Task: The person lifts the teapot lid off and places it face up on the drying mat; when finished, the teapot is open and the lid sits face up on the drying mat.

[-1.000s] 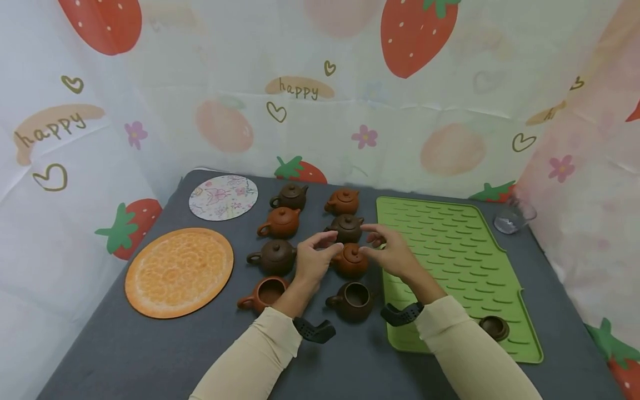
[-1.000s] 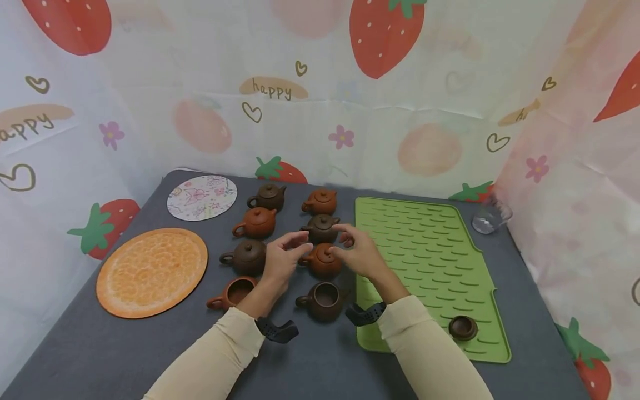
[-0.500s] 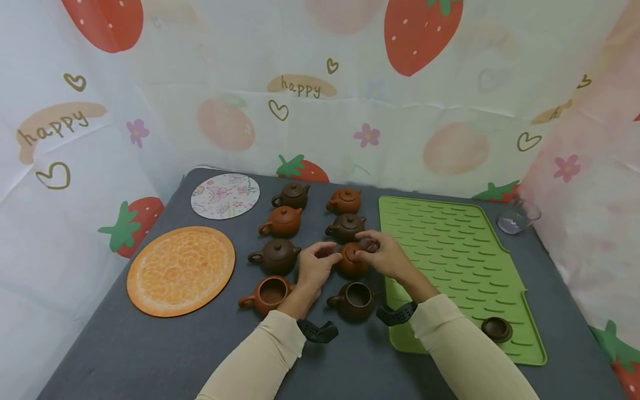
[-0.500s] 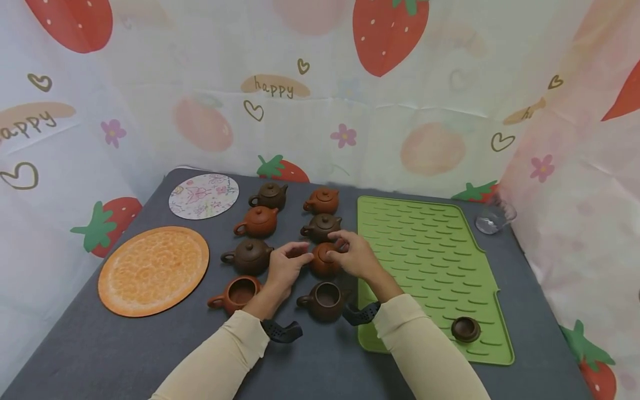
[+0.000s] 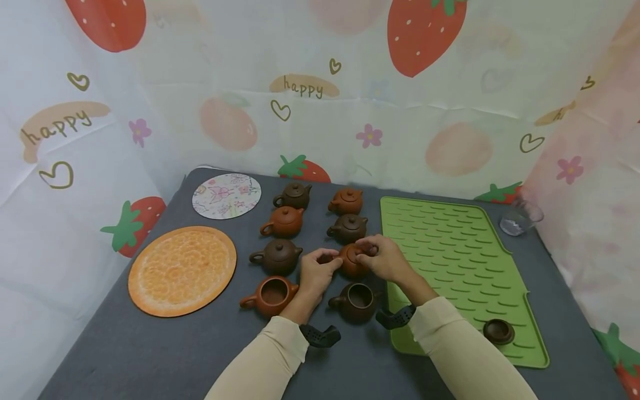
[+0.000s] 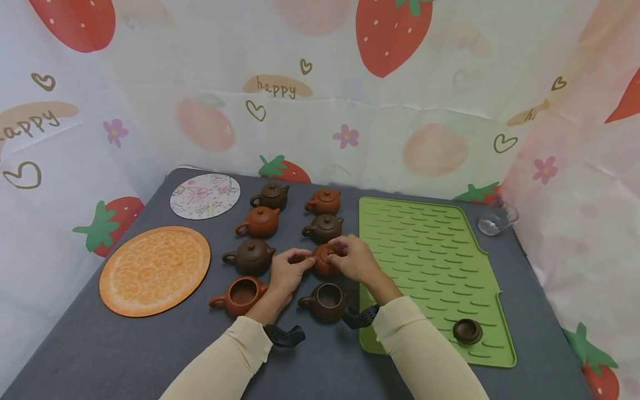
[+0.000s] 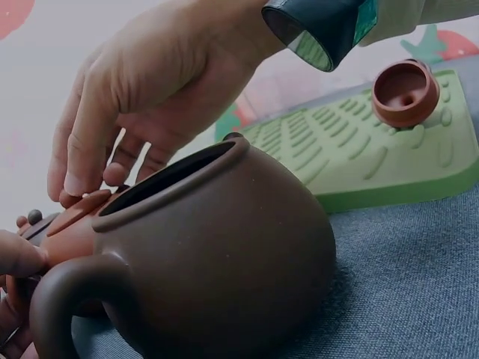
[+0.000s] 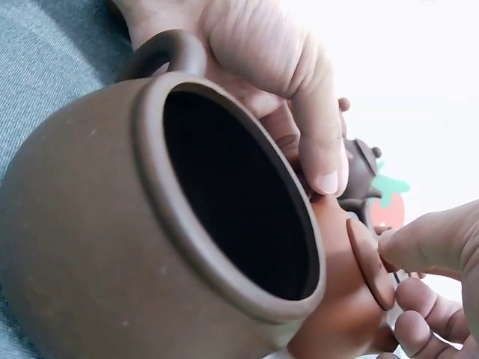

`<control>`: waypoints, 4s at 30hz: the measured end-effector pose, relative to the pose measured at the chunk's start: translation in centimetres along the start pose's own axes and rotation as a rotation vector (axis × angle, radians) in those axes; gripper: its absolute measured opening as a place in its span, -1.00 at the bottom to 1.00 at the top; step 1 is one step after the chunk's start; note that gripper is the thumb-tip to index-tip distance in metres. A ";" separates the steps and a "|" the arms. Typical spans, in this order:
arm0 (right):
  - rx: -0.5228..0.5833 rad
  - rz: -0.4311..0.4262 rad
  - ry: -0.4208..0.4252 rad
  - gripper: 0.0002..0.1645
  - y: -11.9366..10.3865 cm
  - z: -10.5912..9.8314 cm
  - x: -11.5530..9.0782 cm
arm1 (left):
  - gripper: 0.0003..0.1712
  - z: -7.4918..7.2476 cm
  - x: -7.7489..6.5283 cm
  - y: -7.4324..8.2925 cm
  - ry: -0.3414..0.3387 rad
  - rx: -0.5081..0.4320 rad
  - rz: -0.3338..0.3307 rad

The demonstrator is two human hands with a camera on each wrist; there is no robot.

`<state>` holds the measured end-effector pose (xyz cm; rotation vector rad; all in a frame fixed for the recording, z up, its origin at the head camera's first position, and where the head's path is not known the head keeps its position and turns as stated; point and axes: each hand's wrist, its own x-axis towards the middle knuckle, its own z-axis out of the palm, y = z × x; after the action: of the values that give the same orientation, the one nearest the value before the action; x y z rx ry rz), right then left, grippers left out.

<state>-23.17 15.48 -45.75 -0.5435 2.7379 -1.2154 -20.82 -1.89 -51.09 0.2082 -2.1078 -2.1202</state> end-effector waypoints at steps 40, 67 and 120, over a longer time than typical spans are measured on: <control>0.048 0.022 0.180 -0.91 0.8 0.8 0.1 | -0.90 -0.1 -0.2 -0.3 -0.010 0.044 0.040; 0.924 0.096 0.088 -0.49 1.0 0.2 -0.4 | -0.88 0.0 -0.2 -0.6 -0.007 0.057 0.042; 0.502 -0.093 0.015 -0.51 -0.4 -9.5 -7.0 | -0.84 -0.1 0.0 -0.8 -0.018 0.036 0.017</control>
<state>-18.69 24.42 -39.41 -0.5992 2.2988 -1.8460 -20.76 -2.00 -51.89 0.1752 -2.1513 -2.0829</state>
